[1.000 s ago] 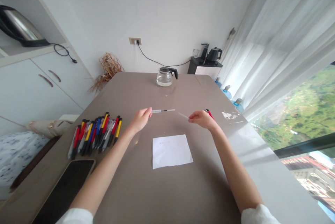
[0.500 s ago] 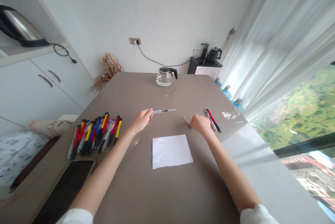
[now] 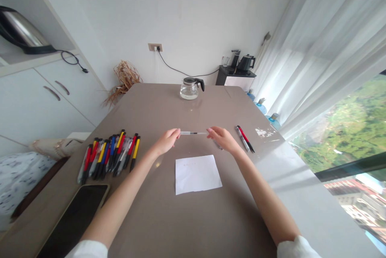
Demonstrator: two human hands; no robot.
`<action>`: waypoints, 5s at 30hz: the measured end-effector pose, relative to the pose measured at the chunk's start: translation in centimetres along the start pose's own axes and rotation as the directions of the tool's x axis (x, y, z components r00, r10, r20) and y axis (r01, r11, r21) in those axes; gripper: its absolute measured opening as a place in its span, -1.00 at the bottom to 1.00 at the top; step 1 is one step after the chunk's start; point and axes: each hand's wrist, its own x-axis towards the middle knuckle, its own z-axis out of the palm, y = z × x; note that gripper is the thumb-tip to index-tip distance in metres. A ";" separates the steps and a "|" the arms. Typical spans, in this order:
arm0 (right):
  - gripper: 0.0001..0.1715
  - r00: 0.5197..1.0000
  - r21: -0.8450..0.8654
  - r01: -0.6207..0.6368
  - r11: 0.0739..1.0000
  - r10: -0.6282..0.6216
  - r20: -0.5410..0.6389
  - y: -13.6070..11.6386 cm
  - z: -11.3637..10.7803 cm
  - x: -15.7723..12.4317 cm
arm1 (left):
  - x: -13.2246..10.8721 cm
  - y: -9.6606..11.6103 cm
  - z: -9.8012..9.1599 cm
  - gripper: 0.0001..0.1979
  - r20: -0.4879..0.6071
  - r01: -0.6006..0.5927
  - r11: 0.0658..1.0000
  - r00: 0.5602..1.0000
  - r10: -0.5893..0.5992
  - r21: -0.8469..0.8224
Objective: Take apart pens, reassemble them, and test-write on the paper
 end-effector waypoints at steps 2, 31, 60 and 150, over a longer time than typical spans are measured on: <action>-0.58 0.998 0.099 0.058 0.993 -0.059 0.004 -0.4 0.4 0.0 | 0.0 -0.1 0.1 -0.65 0.028 0.001 1.000 1.000 -0.001 -0.001; -0.70 0.995 0.011 0.014 1.000 -0.015 0.097 0.4 -0.6 -0.1 | 0.8 -1.0 0.2 -0.86 0.090 0.136 0.554 0.990 -0.111 -0.821; -0.71 0.994 -0.234 -0.106 0.966 0.095 -0.059 0.3 -1.6 -0.4 | 1.2 -1.4 0.3 -0.97 0.070 0.176 0.461 0.969 -0.238 -0.870; -0.53 0.964 0.538 -0.213 0.815 0.087 0.251 -1.0 5.6 -0.5 | -2.1 1.7 4.8 -0.80 0.096 -0.243 0.962 0.968 0.232 0.123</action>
